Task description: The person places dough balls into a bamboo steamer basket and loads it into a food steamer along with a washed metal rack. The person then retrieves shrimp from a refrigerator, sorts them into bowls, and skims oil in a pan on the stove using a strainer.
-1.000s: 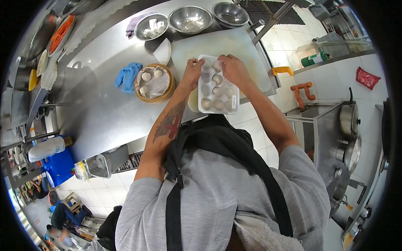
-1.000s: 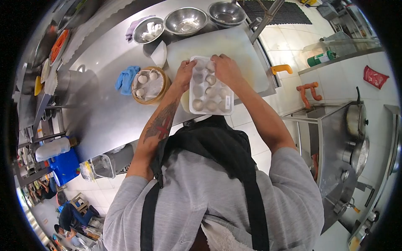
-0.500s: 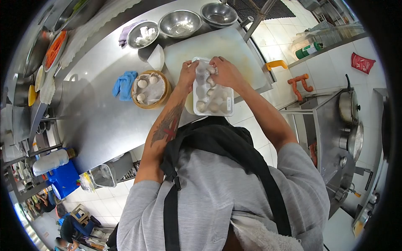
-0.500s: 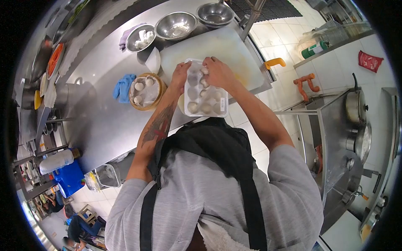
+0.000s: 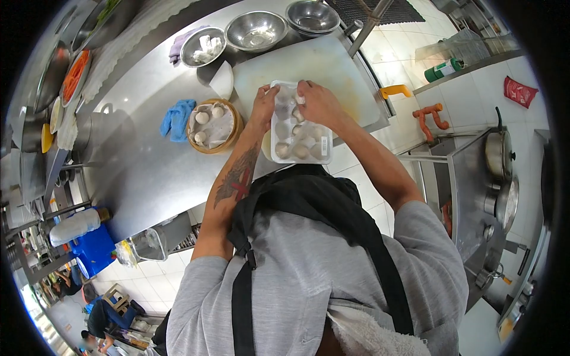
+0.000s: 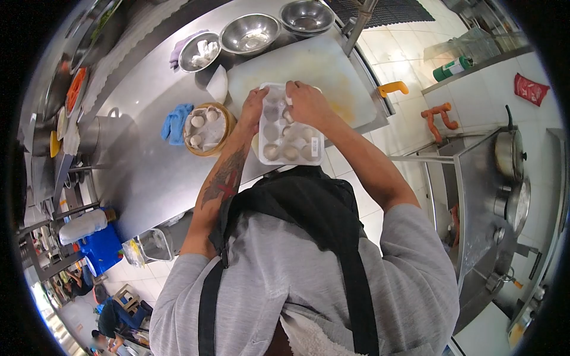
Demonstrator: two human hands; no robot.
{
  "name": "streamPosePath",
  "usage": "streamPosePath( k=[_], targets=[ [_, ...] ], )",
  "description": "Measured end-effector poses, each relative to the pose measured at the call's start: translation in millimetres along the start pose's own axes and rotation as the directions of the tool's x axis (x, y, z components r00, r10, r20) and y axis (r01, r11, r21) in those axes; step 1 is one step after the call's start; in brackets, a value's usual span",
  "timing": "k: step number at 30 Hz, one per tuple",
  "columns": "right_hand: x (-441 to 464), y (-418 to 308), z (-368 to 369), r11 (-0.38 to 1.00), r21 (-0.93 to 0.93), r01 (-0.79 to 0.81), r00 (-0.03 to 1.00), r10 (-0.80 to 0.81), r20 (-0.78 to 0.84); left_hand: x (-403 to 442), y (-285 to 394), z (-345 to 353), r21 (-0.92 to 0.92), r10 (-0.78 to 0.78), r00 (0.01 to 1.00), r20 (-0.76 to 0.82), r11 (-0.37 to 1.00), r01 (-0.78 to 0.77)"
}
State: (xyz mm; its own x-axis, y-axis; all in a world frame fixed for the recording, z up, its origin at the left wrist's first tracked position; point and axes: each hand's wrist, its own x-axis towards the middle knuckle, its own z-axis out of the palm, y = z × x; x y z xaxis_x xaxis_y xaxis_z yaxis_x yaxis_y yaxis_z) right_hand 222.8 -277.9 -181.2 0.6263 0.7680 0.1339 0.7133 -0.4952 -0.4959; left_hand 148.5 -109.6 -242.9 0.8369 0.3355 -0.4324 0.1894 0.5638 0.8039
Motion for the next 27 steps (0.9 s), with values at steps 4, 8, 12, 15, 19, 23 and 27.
streamPosePath(
  k=[4, 8, 12, 15, 19, 23, 27],
  targets=[
    [10, -11, -23, 0.991, 0.096, -0.092, 0.989, 0.102, -0.111, -7, 3, -5, 0.621, 0.273, 0.955, -0.118, 0.77, -0.144],
    [45, -20, -11, 0.801, 0.578, -0.152, 0.987, 0.152, 0.048, -62, 15, -11, 0.83, 0.777, 0.629, 0.033, 0.329, -0.45],
    [68, -80, 24, 0.476, 0.836, -0.272, 0.957, 0.039, 0.289, -137, 17, -45, 0.732, 0.709, 0.705, -0.011, 0.486, -0.478],
    [80, -128, 75, 0.852, 0.479, 0.211, 0.952, -0.29, 0.097, -182, 24, -84, 0.715, 0.627, 0.749, -0.216, 0.624, -0.316],
    [87, -170, 119, 0.909, 0.209, 0.36, 0.896, -0.399, 0.194, -214, 25, -120, 0.695, 0.66, 0.685, -0.31, 0.649, -0.31],
    [77, -178, 118, 0.93, 0.068, 0.362, 0.893, -0.367, 0.261, -225, 23, -128, 0.69, 0.665, 0.666, -0.337, 0.656, -0.306],
    [80, -136, 50, 0.977, 0.085, 0.193, 0.975, -0.201, 0.093, -220, 24, -115, 0.662, 0.574, 0.761, -0.301, 0.701, -0.267]
  ],
)
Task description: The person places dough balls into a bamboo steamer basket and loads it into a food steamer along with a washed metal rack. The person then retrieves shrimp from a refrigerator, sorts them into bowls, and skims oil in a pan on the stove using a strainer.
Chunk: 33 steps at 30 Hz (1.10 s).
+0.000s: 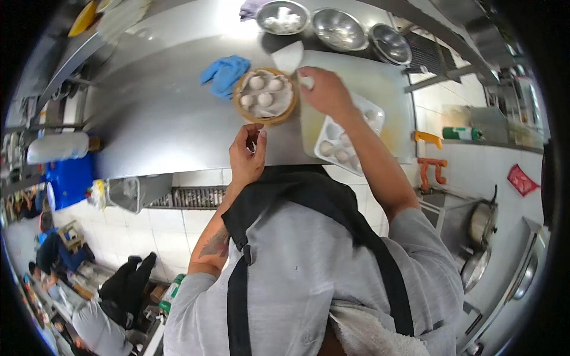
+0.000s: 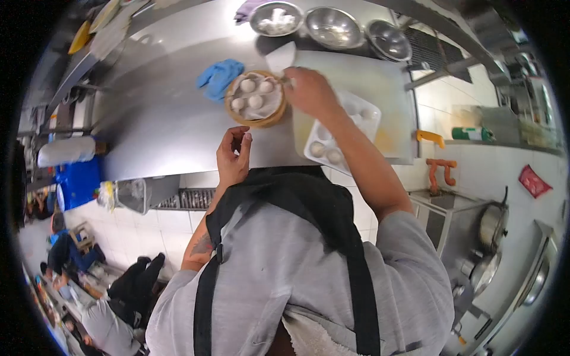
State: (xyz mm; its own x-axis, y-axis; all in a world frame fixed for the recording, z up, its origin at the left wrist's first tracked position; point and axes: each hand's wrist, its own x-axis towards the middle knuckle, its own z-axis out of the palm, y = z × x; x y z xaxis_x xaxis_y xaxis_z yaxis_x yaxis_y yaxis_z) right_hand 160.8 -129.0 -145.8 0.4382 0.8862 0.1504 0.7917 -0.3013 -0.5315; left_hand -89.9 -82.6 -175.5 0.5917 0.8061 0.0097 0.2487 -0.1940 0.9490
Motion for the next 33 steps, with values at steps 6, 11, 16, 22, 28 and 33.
streamPosePath(
  k=[6, 11, 16, 22, 28, 33],
  targets=[
    [-49, 97, -90, 0.933, -0.19, -0.305, 0.939, 0.328, 0.101, 33, 24, 84, 0.067, 0.214, 0.906, 0.366, 0.965, -0.255],
    [-101, 135, -76, 0.959, -0.281, -0.012, 0.967, 0.083, 0.24, 80, 10, 177, 0.34, 0.218, 0.886, 0.41, 0.864, -0.371],
    [-133, 126, -92, 0.905, -0.392, 0.167, 0.969, -0.077, 0.234, 107, 35, 226, 0.457, 0.628, 0.715, 0.306, 0.562, -0.689],
    [-134, 147, -81, 0.905, -0.42, -0.065, 0.997, 0.074, 0.004, 148, 49, 264, 0.306, 0.202, 0.511, 0.836, 0.601, -0.738],
    [-112, 131, -49, 0.968, -0.098, -0.232, 0.967, 0.218, -0.132, 136, 11, 183, 0.495, 0.09, 0.784, 0.614, 0.729, -0.472],
    [-83, 108, -33, 0.969, -0.223, -0.11, 0.988, 0.081, -0.134, 115, -1, 176, 0.279, 0.074, 0.843, 0.533, 0.925, -0.257]
  ],
)
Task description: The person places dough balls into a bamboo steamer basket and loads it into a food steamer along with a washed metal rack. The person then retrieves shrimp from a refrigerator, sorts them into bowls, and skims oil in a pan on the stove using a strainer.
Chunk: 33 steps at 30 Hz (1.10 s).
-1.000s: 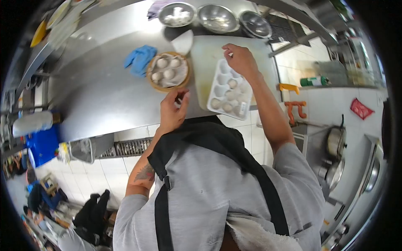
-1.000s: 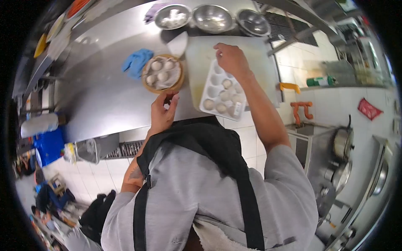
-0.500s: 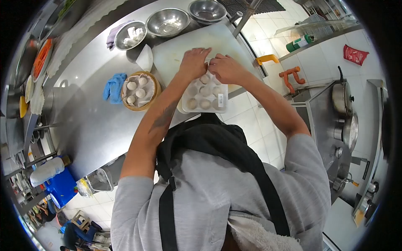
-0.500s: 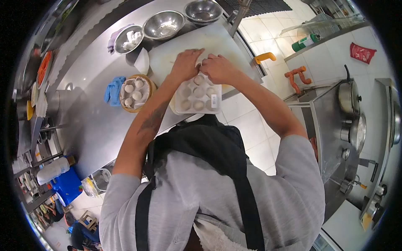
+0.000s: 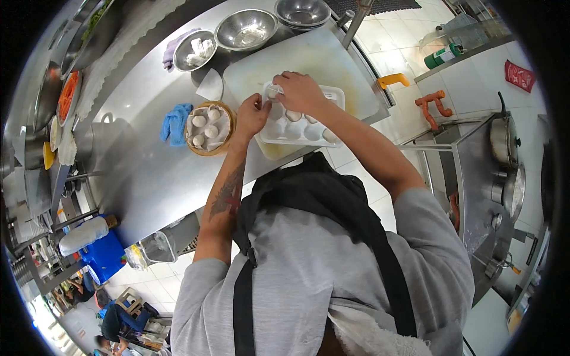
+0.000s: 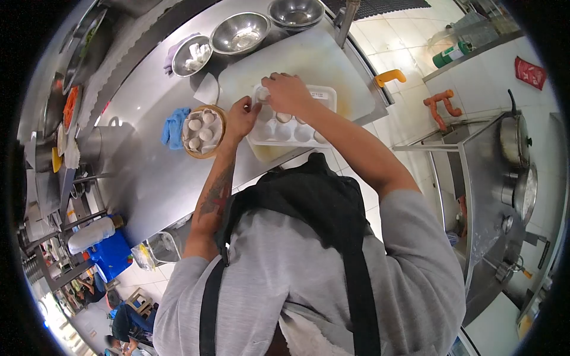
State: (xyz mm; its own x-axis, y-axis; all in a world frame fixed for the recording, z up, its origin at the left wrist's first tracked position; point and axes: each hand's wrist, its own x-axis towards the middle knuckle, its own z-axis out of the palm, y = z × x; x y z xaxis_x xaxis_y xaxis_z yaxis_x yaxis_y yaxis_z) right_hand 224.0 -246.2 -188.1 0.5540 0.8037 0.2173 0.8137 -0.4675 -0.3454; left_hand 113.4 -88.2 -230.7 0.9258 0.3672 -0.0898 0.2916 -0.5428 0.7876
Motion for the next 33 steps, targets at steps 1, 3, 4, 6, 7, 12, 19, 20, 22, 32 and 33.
streamPosePath(
  k=[1, 3, 4, 6, 7, 12, 19, 20, 22, 32, 33],
  targets=[
    [5, 0, 4, 0.999, -0.037, 0.018, 0.999, -0.016, 0.048, -4, 2, 1, -0.003, 0.0, 1.0, -0.001, 1.0, 0.0],
    [12, 0, 12, 0.994, -0.084, 0.07, 0.996, -0.065, 0.057, -8, -2, 6, -0.133, 0.025, 0.995, -0.1, 0.99, -0.038],
    [14, 0, 16, 0.985, -0.125, 0.119, 0.991, -0.111, 0.068, -9, -3, 8, -0.134, 0.024, 0.994, -0.105, 0.99, -0.038],
    [17, -5, 12, 0.988, -0.127, 0.09, 0.996, -0.089, 0.016, -11, -4, 12, -0.329, 0.002, 0.991, -0.136, 0.943, -0.047],
    [16, -7, 10, 0.991, -0.126, 0.052, 0.998, -0.057, -0.036, -15, -6, 13, -0.329, 0.001, 0.99, -0.138, 0.943, -0.047],
    [27, 40, -2, 0.96, -0.122, -0.252, 0.967, 0.255, 0.004, -41, -18, 12, -0.661, -0.122, 0.985, -0.125, 0.75, 0.009],
    [9, -23, -1, 0.983, 0.107, 0.152, 0.988, -0.154, 0.017, -38, -16, 12, -0.747, -0.261, 0.965, -0.031, 0.647, 0.151],
    [4, -26, 4, 0.983, 0.108, 0.15, 0.988, -0.153, 0.018, -39, -12, 12, -0.775, -0.278, 0.96, -0.027, 0.613, 0.156],
    [-1, -29, 13, 0.989, 0.133, 0.065, 0.998, -0.068, 0.018, -37, -14, 15, -0.8, -0.291, 0.956, -0.023, 0.579, 0.157],
    [-7, -40, 17, 0.983, 0.061, 0.173, 0.984, -0.176, 0.042, -38, -9, 26, -0.726, -0.289, 0.942, -0.171, 0.683, 0.077],
    [-8, -45, 14, 0.991, 0.002, 0.136, 0.988, -0.136, 0.072, -37, -9, 27, -0.753, -0.302, 0.938, -0.167, 0.653, 0.076]
  ],
)
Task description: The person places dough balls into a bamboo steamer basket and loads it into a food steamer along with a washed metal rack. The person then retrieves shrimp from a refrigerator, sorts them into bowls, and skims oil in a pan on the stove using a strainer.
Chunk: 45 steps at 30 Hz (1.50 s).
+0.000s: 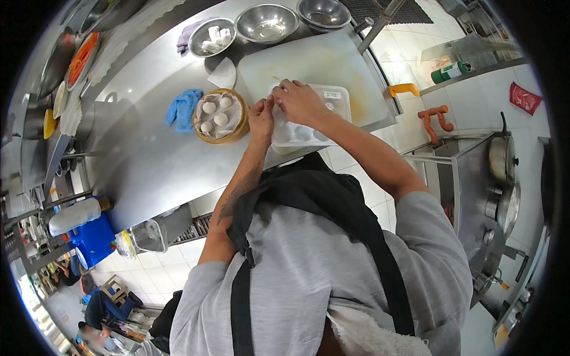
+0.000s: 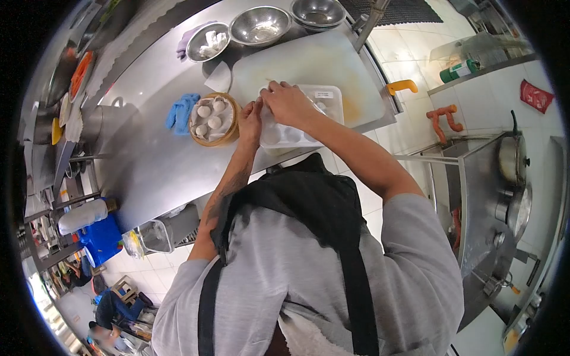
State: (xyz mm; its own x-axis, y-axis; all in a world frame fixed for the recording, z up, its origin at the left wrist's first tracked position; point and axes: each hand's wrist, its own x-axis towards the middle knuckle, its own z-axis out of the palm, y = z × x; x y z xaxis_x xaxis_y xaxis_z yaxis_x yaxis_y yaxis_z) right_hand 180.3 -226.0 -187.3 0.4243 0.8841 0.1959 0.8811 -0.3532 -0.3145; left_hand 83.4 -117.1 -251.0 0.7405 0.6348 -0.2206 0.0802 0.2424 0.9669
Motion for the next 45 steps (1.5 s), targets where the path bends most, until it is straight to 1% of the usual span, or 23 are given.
streamPosePath(
  k=[4, 5, 6, 7, 9, 11, 13, 17, 19, 23, 24, 26, 27, 30, 31, 33, 34, 35, 36, 37, 39, 42, 45],
  targets=[
    [0, -5, 3, 0.995, -0.066, -0.068, 0.997, 0.066, -0.033, 8, -9, -4, -0.036, 0.023, 0.999, -0.022, 0.999, -0.024],
    [0, -4, 1, 0.997, -0.065, -0.042, 0.999, 0.04, -0.028, 7, -10, -9, 0.163, 0.106, 0.993, -0.043, 0.982, -0.098],
    [1, -3, -3, 0.983, 0.134, -0.123, 0.976, 0.144, -0.161, 5, -4, -13, 0.356, 0.187, 0.981, -0.051, 0.921, -0.157],
    [4, 0, -6, 0.925, 0.339, -0.172, 0.928, 0.268, -0.259, 0, 0, -18, 0.35, 0.196, 0.977, -0.08, 0.924, -0.156],
    [18, -1, -23, 0.85, 0.472, -0.232, 0.931, 0.335, -0.145, -31, 32, -22, 0.616, 0.624, 0.781, 0.001, 0.615, -0.492],
    [34, -11, -27, 0.751, 0.583, -0.31, 0.919, 0.395, -0.02, -65, 59, -39, 0.572, 0.562, 0.827, 0.008, 0.676, -0.464],
    [50, -31, -20, 0.733, 0.668, -0.131, 0.974, 0.219, -0.049, -86, 77, -58, 0.523, 0.495, 0.868, 0.038, 0.731, -0.439],
    [86, -72, 14, 0.818, 0.573, -0.053, 0.999, 0.037, 0.04, -89, 77, -108, 0.606, 0.566, 0.823, -0.04, 0.669, -0.43],
    [96, -82, 36, 0.969, 0.233, 0.08, 0.975, -0.124, 0.182, -86, 74, -128, 0.609, 0.571, 0.806, -0.155, 0.698, -0.377],
    [94, -83, 42, 0.991, 0.108, 0.074, 0.969, -0.097, 0.227, -96, 77, -141, 0.626, 0.581, 0.793, -0.18, 0.69, -0.364],
    [93, -79, 28, 0.992, 0.103, 0.072, 0.969, -0.094, 0.23, -100, 75, -141, 0.577, 0.5, 0.85, -0.168, 0.749, -0.326],
    [81, -54, -18, 0.983, 0.183, 0.031, 0.999, -0.025, -0.034, -104, 67, -133, 0.484, 0.364, 0.927, -0.087, 0.829, -0.28],
    [75, -36, -39, 0.985, 0.173, 0.017, 1.0, -0.014, -0.021, -105, 67, -122, 0.469, 0.359, 0.931, -0.073, 0.836, -0.285],
    [44, 10, -60, 0.998, 0.034, -0.059, 0.993, 0.055, 0.106, -95, 57, -85, 0.633, -0.021, 0.989, 0.149, 0.771, -0.079],
    [31, 21, -57, 1.0, -0.001, -0.006, 0.972, 0.006, 0.233, -86, 47, -76, 0.634, -0.018, 0.984, 0.175, 0.767, -0.098],
    [10, 27, -50, 0.999, -0.023, 0.035, 0.937, -0.025, 0.348, -72, 37, -60, 0.563, -0.309, 0.926, 0.215, 0.814, 0.141],
    [-5, 20, -44, 0.995, -0.091, -0.032, 0.933, 0.063, 0.355, -68, 28, -57, 0.573, -0.313, 0.923, 0.226, 0.808, 0.134],
    [-16, 12, -37, 0.983, -0.158, -0.096, 0.922, 0.148, 0.358, -63, 17, -57, 0.385, -0.365, 0.893, 0.262, 0.889, 0.25],
    [-24, 9, -26, 0.974, -0.142, -0.176, 0.909, 0.216, 0.357, -58, 10, -55, 0.179, -0.405, 0.861, 0.307, 0.913, 0.365],
    [-32, 8, -20, 0.973, -0.137, -0.185, 0.909, 0.222, 0.353, -55, 2, -51, 0.189, -0.408, 0.859, 0.31, 0.912, 0.365],
    [-43, -1, -16, 0.978, 0.031, -0.208, 0.964, 0.2, 0.176, -58, -4, -43, -0.022, -0.371, 0.885, 0.282, 0.919, 0.393],
    [-46, 2, -9, 0.984, 0.034, -0.177, 0.97, 0.168, 0.176, -62, -5, -34, -0.136, -0.341, 0.919, 0.2, 0.919, 0.37],
    [-28, 16, -10, 0.972, 0.035, -0.233, 0.951, 0.22, 0.216, -61, 0, -40, -0.063, -0.346, 0.901, 0.263, 0.925, 0.374]
  ],
)
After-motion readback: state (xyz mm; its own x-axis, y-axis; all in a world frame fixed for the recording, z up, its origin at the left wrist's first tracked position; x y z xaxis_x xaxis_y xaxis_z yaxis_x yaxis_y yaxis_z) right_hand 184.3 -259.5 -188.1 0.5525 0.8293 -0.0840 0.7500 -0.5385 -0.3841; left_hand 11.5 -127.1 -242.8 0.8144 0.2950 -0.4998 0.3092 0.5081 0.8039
